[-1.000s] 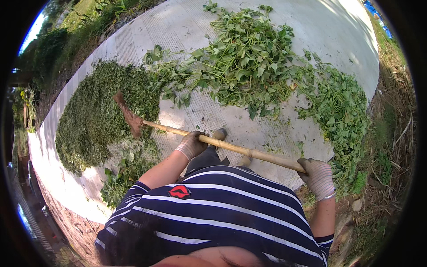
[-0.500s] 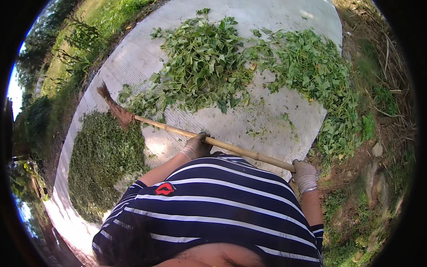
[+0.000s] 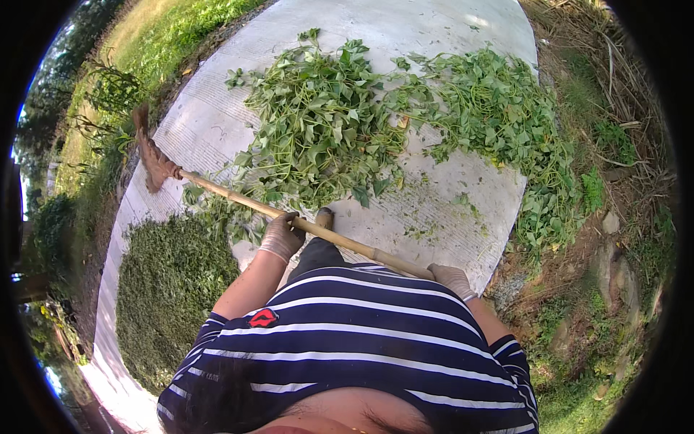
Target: The person sits on a small stool and uses a large knife to chop leafy green vegetables on a white tarp. They gather the chopped pieces, then use a hoe to rake the vegetables into a pile before resuming chopping.
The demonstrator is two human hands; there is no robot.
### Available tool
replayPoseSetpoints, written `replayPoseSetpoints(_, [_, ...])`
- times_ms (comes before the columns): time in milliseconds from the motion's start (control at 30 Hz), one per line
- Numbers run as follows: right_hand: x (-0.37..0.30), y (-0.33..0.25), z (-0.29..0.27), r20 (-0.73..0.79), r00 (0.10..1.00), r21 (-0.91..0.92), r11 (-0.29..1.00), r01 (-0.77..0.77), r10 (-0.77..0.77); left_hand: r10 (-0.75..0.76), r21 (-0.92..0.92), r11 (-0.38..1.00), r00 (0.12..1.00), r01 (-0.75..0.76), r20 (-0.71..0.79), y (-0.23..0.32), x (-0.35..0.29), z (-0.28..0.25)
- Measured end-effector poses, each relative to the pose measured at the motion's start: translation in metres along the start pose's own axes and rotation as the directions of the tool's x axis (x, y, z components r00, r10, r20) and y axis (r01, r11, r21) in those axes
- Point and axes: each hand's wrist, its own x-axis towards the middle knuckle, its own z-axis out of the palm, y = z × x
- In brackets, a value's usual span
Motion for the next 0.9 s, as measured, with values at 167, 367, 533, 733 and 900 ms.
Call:
replayPoseSetpoints(167, [0.098,-0.207,-0.187,-0.607,0.685,-0.280,0.915,0.290,-0.403,0.409,-0.142,0.911,0.890,-0.387,0.200,0.275,0.014,0.059])
replayPoseSetpoints(367, [0.146,-0.291,-0.265,-0.812,0.236,-0.362,0.778,0.513,-0.533,0.813,0.183,0.501,0.532,-0.846,0.237,0.389,0.034,0.065])
replayPoseSetpoints(533, [0.166,-0.204,-0.175,-0.301,0.915,-0.190,0.957,0.220,-0.270,0.473,0.395,0.779,0.870,-0.486,0.138,0.306,0.109,0.017])
replayPoseSetpoints(733, [0.149,-0.075,-0.075,0.204,0.979,-0.060,0.998,-0.015,0.027,0.220,0.531,0.840,0.965,-0.112,-0.144,0.219,0.159,-0.026])
replayPoseSetpoints(900, [0.198,-0.020,-0.093,0.211,0.977,0.030,0.999,0.035,-0.040,0.360,0.559,0.812,0.898,-0.168,-0.253,0.195,0.158,-0.016])
